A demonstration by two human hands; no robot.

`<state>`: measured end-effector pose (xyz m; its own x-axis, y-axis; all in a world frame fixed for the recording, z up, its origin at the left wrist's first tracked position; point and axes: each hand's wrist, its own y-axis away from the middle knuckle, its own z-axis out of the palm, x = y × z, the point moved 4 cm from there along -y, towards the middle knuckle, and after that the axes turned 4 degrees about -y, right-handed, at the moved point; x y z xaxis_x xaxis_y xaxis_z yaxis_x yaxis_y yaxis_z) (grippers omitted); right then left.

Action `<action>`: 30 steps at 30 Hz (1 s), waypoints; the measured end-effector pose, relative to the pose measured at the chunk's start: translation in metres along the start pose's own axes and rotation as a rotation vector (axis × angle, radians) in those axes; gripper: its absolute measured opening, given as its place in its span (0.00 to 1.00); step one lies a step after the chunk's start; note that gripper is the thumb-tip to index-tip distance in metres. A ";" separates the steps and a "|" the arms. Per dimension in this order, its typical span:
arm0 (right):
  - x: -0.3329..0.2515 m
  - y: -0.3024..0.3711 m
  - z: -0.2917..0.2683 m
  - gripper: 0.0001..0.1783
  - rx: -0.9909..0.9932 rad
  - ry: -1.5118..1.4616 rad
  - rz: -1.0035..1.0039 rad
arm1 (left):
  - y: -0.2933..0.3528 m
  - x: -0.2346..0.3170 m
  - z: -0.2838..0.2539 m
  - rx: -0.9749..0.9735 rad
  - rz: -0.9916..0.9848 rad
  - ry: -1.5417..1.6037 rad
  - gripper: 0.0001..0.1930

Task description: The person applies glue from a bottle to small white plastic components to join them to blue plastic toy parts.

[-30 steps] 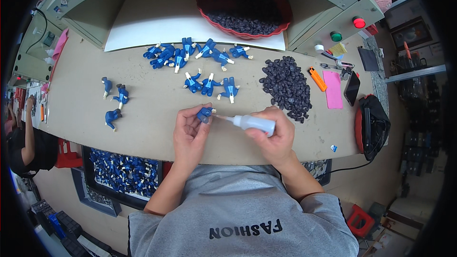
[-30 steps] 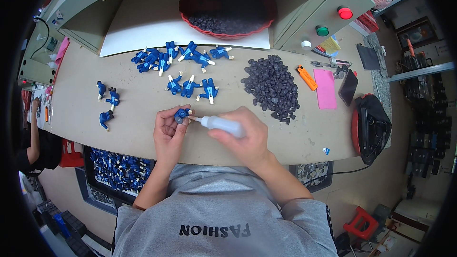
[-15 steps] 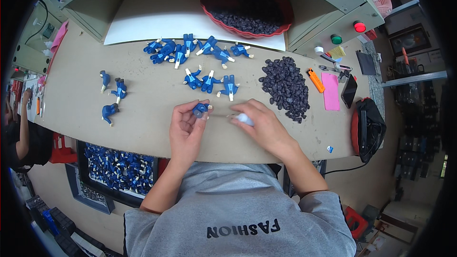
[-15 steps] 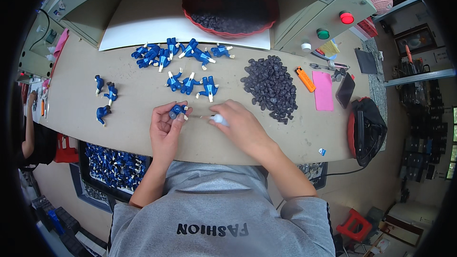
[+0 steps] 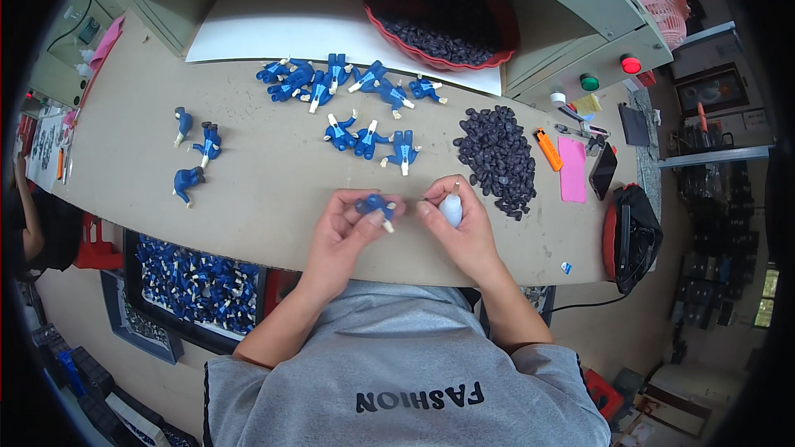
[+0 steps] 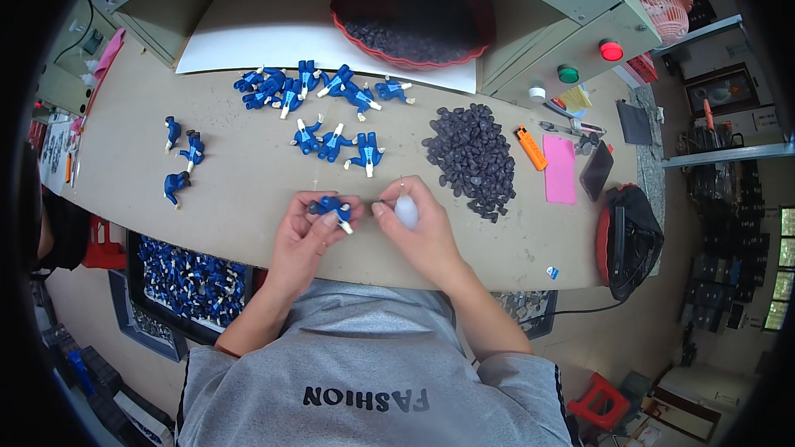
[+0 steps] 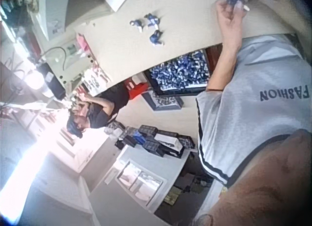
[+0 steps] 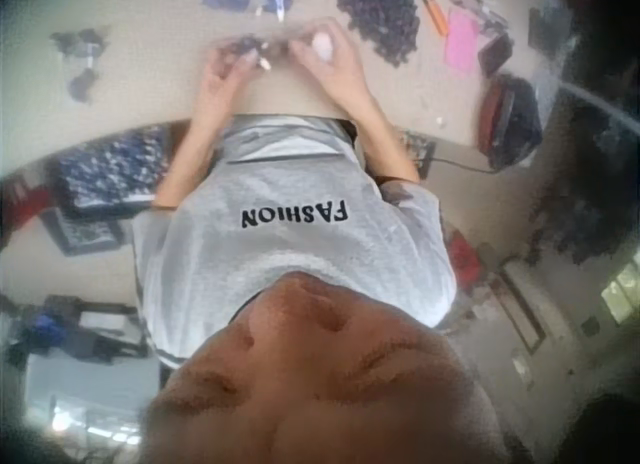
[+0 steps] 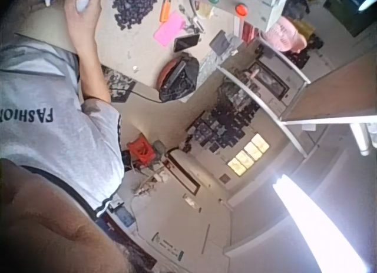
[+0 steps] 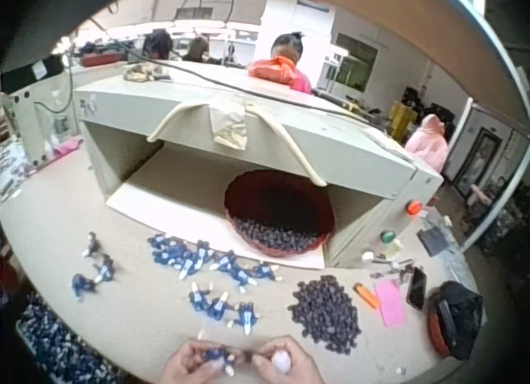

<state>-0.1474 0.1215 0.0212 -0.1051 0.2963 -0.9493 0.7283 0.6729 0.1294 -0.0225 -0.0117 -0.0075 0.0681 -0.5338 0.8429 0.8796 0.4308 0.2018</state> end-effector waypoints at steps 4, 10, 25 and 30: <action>-0.001 0.004 0.011 0.10 0.013 -0.284 0.014 | 0.000 -0.004 0.006 -0.052 -0.026 -0.021 0.13; -0.007 0.008 0.004 0.12 -0.050 -0.148 -0.006 | 0.000 0.003 0.007 -0.105 0.004 -0.120 0.13; -0.009 0.006 0.000 0.11 -0.073 -0.432 0.136 | -0.003 -0.001 0.003 -0.002 0.109 -0.253 0.14; -0.005 0.006 -0.005 0.09 -0.011 -0.225 0.150 | -0.002 -0.002 0.005 -0.006 0.115 -0.270 0.14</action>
<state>-0.1462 0.1276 0.0288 0.1574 0.2354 -0.9591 0.7168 0.6408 0.2750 -0.0268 -0.0085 -0.0070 0.0401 -0.2680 0.9626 0.8761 0.4726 0.0951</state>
